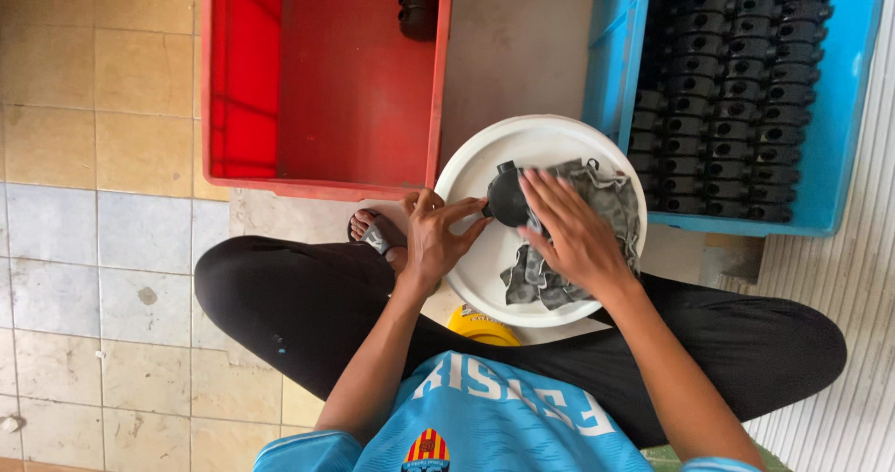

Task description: The person picks up black plastic components from a blue crate, wipes them with a cloth, and places them into a red crate.

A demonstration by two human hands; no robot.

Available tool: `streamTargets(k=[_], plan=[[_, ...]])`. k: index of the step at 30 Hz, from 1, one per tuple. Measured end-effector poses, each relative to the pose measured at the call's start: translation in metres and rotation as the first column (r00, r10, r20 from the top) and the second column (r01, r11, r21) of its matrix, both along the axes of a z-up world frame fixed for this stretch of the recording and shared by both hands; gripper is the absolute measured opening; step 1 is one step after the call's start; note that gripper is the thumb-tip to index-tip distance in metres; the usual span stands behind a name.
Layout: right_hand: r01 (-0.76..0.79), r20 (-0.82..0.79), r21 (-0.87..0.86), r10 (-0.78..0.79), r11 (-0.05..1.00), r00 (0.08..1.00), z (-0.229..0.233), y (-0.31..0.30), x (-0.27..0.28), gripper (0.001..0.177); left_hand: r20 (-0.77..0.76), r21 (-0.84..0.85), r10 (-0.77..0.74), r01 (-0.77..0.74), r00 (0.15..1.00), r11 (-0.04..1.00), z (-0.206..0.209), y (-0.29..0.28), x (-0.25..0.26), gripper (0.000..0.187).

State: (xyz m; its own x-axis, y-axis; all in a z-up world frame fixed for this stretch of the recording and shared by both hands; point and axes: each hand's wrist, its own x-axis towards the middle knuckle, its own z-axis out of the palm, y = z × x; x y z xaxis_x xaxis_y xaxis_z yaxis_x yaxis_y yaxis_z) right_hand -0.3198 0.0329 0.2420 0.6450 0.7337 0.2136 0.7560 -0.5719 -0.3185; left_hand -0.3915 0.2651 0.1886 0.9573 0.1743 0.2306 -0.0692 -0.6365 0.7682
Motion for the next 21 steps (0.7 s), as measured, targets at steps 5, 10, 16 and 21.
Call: streamTargets(k=[5,10,16,21], plan=[[-0.003,-0.020,0.039,0.004,0.999,1.000,-0.006,0.003,0.002,0.062,-0.001,-0.012,0.013,-0.013,1.000,1.000,0.002,-0.002,0.000,0.026],[-0.012,-0.053,0.006,0.012,1.000,0.999,0.001,-0.014,-0.009,0.063,-0.012,-0.023,0.010,-0.010,1.000,1.000,0.000,0.000,0.001,0.026],[-0.024,-0.049,0.054,0.026,0.998,0.998,-0.001,0.009,0.009,0.057,0.007,0.015,0.003,-0.003,1.000,1.000,0.000,0.000,0.000,0.025],[-0.041,-0.005,0.005,0.041,0.999,0.999,-0.014,-0.011,-0.021,0.058,0.009,0.014,0.018,-0.018,1.000,1.000,-0.005,-0.001,0.000,0.026]])
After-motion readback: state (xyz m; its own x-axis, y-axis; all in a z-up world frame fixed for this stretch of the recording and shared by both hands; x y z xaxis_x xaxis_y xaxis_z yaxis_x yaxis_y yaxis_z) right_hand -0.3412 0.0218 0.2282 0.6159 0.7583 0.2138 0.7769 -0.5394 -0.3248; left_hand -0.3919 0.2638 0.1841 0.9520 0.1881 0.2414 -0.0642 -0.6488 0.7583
